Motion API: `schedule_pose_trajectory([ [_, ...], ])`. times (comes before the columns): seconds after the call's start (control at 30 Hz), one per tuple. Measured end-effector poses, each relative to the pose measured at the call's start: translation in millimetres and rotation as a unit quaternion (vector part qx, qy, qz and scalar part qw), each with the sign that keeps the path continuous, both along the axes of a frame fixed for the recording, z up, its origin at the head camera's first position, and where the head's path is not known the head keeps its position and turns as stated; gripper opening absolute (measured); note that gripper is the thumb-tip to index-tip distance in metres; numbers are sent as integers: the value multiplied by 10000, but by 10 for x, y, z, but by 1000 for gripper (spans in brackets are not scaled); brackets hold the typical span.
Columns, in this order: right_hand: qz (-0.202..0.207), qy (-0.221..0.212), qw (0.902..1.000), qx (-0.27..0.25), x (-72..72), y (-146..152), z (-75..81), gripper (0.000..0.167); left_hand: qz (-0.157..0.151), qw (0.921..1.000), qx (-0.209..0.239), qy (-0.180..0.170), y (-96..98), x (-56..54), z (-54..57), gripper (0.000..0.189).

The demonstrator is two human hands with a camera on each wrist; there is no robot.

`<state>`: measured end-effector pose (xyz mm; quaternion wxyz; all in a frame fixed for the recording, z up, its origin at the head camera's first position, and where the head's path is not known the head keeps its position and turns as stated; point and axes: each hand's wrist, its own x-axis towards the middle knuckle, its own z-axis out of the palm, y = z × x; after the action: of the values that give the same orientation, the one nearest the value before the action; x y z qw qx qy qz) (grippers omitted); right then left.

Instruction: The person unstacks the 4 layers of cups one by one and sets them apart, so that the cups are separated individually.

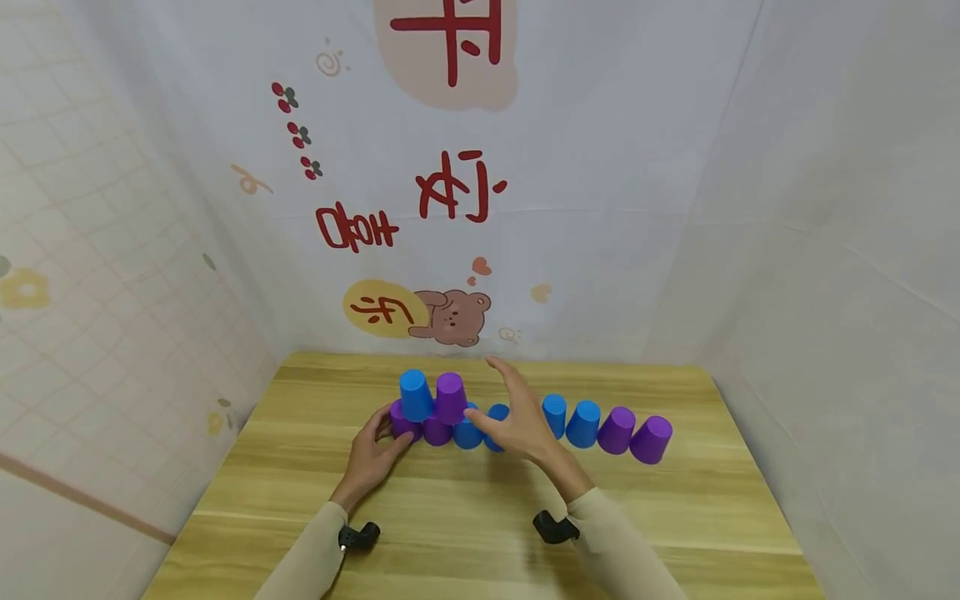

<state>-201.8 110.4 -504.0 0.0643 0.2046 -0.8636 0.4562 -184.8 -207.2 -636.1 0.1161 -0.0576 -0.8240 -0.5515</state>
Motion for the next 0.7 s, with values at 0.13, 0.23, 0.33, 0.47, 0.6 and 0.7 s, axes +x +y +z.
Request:
schedule_pose_trajectory([
  [0.13,88,-163,9997,-151,-7,-79,-33,89,-18,10000,24,-65,5,17,2,66],
  [0.23,186,-191,9995,-189,-29,-123,-69,87,-17,9999,45,-100,11,23,3,66],
  [0.33,245,-150,9994,-187,-51,-159,-97,85,-9,9999,36,-120,14,22,-5,66],
  [0.47,295,-150,9992,-229,-75,-201,-114,84,16,10000,-45,-73,14,7,-24,65],
  [0.6,381,-162,9986,-318,-106,-255,-124,83,35,9999,-140,-33,9,-13,-36,65],
  [0.7,443,-176,9982,-358,-124,-297,-140,82,37,9998,-155,-125,8,-14,-31,66],
])
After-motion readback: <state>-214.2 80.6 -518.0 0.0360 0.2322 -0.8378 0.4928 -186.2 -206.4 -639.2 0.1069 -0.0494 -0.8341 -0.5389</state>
